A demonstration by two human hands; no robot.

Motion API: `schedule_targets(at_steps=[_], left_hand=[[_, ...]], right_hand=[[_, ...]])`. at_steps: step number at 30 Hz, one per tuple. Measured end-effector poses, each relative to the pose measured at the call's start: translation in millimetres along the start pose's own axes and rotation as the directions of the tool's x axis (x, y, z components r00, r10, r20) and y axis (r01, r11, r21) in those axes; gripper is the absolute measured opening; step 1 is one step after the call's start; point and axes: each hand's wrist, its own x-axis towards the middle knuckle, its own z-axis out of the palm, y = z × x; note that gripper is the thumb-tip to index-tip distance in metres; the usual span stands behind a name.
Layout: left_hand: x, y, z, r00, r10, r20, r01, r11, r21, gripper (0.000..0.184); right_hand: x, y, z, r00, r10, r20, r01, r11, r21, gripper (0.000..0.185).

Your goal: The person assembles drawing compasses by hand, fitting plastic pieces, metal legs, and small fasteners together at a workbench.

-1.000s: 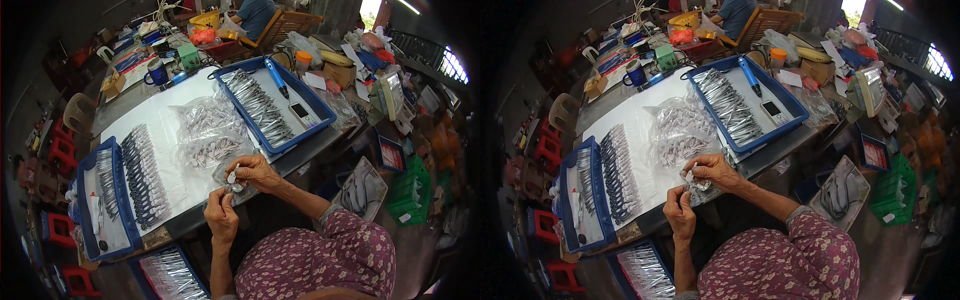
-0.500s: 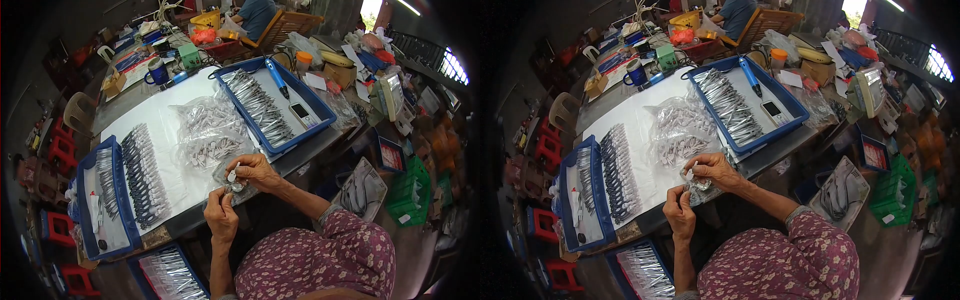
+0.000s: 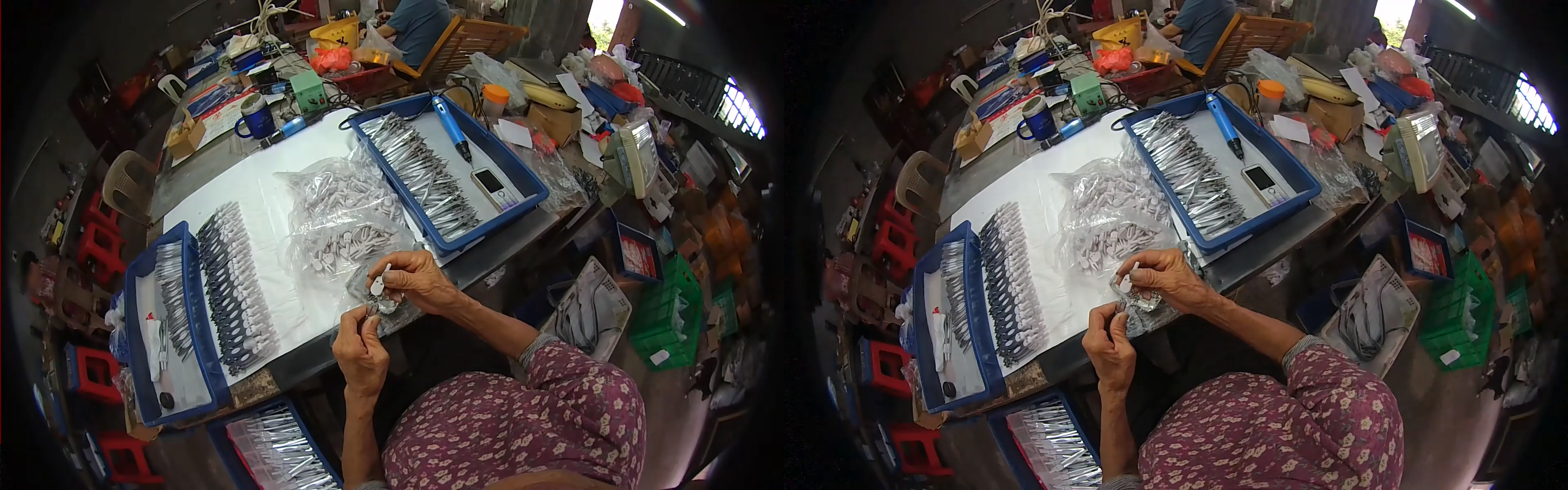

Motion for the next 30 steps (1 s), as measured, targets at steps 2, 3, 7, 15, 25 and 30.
schedule_targets(at_steps=[2,3,7,15,25,30], left_hand=[[0.1,0.0,-0.3,1.0,-0.017,0.009,0.018,1.0,-0.004,0.005],[0.1,0.3,-0.2,1.0,-0.019,0.008,0.019,1.0,-0.006,0.005],[0.4,2.0,-0.5,0.999,-0.03,0.015,0.03,0.999,-0.018,0.005],[1.2,3.9,-1.4,0.999,-0.029,0.016,0.029,0.999,-0.029,0.006],[0.2,3.9,-1.5,1.0,0.015,-0.006,-0.015,1.0,-0.013,0.006],[-2.1,0.1,-0.6,1.0,-0.021,0.004,0.021,0.999,-0.041,0.005]], right_hand=[[0.7,0.2,0.2,1.0,-0.008,-0.017,0.008,1.0,-0.002,0.023],[0.9,0.5,0.3,1.0,-0.012,-0.026,0.012,1.0,-0.003,0.021],[0.9,0.8,-0.4,1.0,-0.013,-0.021,0.013,1.0,0.008,0.022],[1.2,-1.2,1.1,1.0,-0.004,-0.024,0.004,1.0,-0.009,0.023],[1.5,-2.6,3.3,1.0,-0.01,-0.025,0.009,1.0,-0.02,0.023],[1.9,-2.5,3.0,0.999,-0.026,-0.018,0.026,1.0,-0.008,0.023]])
